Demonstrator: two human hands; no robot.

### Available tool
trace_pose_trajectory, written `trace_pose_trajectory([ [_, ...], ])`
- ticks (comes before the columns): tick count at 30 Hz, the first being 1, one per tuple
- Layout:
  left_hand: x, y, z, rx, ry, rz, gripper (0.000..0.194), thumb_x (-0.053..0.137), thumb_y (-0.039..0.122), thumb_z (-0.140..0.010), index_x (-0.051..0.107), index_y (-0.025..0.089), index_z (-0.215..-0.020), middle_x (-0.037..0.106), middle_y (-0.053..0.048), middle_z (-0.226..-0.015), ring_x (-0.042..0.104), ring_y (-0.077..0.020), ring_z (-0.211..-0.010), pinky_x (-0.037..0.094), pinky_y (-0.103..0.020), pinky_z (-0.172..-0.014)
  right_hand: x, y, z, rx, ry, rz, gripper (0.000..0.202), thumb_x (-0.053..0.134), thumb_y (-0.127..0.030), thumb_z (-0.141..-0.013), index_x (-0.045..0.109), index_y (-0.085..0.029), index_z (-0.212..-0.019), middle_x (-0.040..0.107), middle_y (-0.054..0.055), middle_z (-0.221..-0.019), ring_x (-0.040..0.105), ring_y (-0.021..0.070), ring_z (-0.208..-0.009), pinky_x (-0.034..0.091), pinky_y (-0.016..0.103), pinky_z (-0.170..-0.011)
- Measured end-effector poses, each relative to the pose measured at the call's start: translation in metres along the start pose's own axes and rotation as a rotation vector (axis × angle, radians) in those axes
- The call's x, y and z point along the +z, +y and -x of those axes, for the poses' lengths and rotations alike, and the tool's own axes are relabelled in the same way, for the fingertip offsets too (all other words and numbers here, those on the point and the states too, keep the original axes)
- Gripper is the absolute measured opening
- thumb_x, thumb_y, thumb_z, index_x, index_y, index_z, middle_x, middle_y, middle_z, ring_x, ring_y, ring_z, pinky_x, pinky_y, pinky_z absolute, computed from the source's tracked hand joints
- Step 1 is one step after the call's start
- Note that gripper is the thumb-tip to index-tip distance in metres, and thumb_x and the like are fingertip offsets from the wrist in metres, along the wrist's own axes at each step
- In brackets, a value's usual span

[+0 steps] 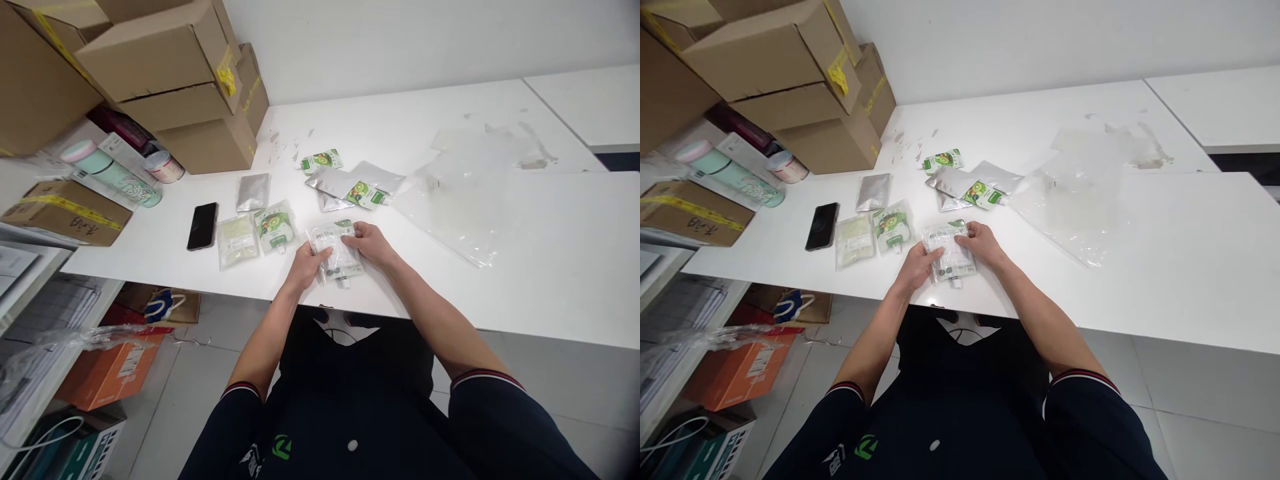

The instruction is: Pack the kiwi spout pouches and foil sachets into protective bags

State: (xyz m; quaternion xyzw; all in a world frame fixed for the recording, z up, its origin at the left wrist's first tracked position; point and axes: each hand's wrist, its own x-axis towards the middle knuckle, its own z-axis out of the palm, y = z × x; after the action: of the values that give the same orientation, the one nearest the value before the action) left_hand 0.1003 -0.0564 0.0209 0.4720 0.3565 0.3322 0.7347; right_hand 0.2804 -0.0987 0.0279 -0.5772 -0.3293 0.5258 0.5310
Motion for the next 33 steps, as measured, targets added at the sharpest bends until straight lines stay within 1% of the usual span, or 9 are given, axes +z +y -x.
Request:
trace_pose_trajectory([
  [6, -0.01, 0.002, -0.004, 0.003, 0.054, -0.147, 0.05, 0.085, 0.042, -0.063, 0.066, 0.013, -0.098, 0.071, -0.007, -0.089, 0.067, -0.022, -0.082, 0.051, -0.039, -0.08, 0.004, 0.005, -0.002, -0.001, -0.01, 0.035, 0.037, 0.082, -0.037, -0.064, 0.058, -0.019, -0.085, 0.069, 0.002, -0.078, 0.066, 0.0182, -0.072, 0.056, 0.033, -0.069],
  [9, -0.013, 0.007, 0.001, 0.048, 0.155, -0.427, 0.046, 0.076, 0.043, -0.074, 0.063, 0.015, -0.107, 0.07, -0.008, -0.091, 0.066, -0.022, -0.082, 0.052, -0.039, -0.08, 0.005, 0.004, -0.003, 0.01, 0.031, 0.106, 0.03, 0.078, -0.029, -0.065, 0.057, -0.019, -0.083, 0.068, 0.002, -0.076, 0.065, 0.0179, -0.069, 0.054, 0.031, -0.065],
  [13, -0.021, 0.008, 0.013, 0.347, 0.325, -1.041, 0.042, 0.061, 0.035, -0.088, 0.057, 0.019, -0.127, 0.065, -0.013, -0.112, 0.059, -0.0274, -0.107, 0.045, -0.047, -0.097, 0.009, 0.002, -0.009, 0.005, 0.114, 0.287, 0.02, 0.071, -0.024, -0.068, 0.055, -0.02, -0.079, 0.068, 0.002, -0.076, 0.063, 0.0186, -0.07, 0.051, 0.03, -0.061],
  [15, -0.031, 0.006, 0.015, 0.509, 0.311, -1.244, 0.036, 0.05, 0.03, -0.094, 0.059, 0.018, -0.126, 0.061, -0.016, -0.123, 0.052, -0.0298, -0.12, 0.039, -0.049, -0.105, 0.016, 0.002, -0.016, -0.022, 0.139, 0.381, 0.017, 0.069, -0.024, -0.069, 0.054, -0.02, -0.078, 0.068, 0.003, -0.077, 0.063, 0.0187, -0.071, 0.049, 0.029, -0.061],
  [17, -0.043, 0.006, 0.013, 0.577, 0.281, -1.332, 0.035, 0.041, 0.028, -0.097, 0.061, 0.016, -0.123, 0.06, -0.017, -0.125, 0.051, -0.0293, -0.123, 0.038, -0.048, -0.108, 0.027, 0.001, -0.025, -0.045, 0.148, 0.455, 0.015, 0.067, -0.024, -0.07, 0.053, -0.02, -0.077, 0.067, 0.003, -0.078, 0.062, 0.019, -0.073, 0.048, 0.029, -0.062],
  [23, -0.066, 0.026, 0.009, 0.473, 0.311, -1.444, 0.045, 0.032, 0.039, -0.101, 0.061, 0.015, -0.125, 0.066, -0.016, -0.118, 0.057, -0.029, -0.117, 0.036, -0.049, -0.108, 0.067, -0.006, -0.047, -0.042, 0.168, 0.543, 0.028, 0.063, -0.025, -0.078, 0.055, -0.018, -0.103, 0.069, 0.007, -0.102, 0.065, 0.0213, -0.093, 0.051, 0.03, -0.076],
  [28, -0.055, 0.034, 0.013, 0.398, 0.298, -1.637, 0.056, 0.042, 0.055, -0.096, 0.06, 0.017, -0.132, 0.057, -0.021, -0.124, 0.049, -0.0359, -0.122, 0.039, -0.054, -0.103, 0.091, -0.021, -0.052, -0.073, 0.082, 0.835, 0.042, 0.058, -0.033, -0.086, 0.048, -0.018, -0.124, 0.068, 0.012, -0.115, 0.064, 0.027, -0.107, 0.05, 0.037, -0.087],
  [31, -0.046, 0.029, 0.014, 0.388, 0.208, -1.676, 0.057, 0.051, 0.053, -0.092, 0.055, 0.02, -0.139, 0.044, -0.022, -0.138, 0.042, -0.0386, -0.129, 0.041, -0.054, -0.102, 0.089, -0.035, -0.05, -0.038, -0.001, 1.025, 0.038, 0.056, -0.041, -0.09, 0.052, -0.018, -0.12, 0.066, 0.015, -0.119, 0.062, 0.0313, -0.11, 0.049, 0.042, -0.088],
  [33, -0.044, 0.025, 0.014, 0.384, 0.199, -1.688, 0.057, 0.053, 0.051, -0.092, 0.054, 0.019, -0.139, 0.04, -0.022, -0.141, 0.039, -0.0398, -0.132, 0.041, -0.055, -0.102, 0.072, -0.045, -0.048, -0.064, -0.014, 1.075, 0.039, 0.053, -0.048, -0.092, 0.055, -0.018, -0.119, 0.062, 0.016, -0.124, 0.06, 0.0311, -0.112, 0.049, 0.042, -0.09],
])
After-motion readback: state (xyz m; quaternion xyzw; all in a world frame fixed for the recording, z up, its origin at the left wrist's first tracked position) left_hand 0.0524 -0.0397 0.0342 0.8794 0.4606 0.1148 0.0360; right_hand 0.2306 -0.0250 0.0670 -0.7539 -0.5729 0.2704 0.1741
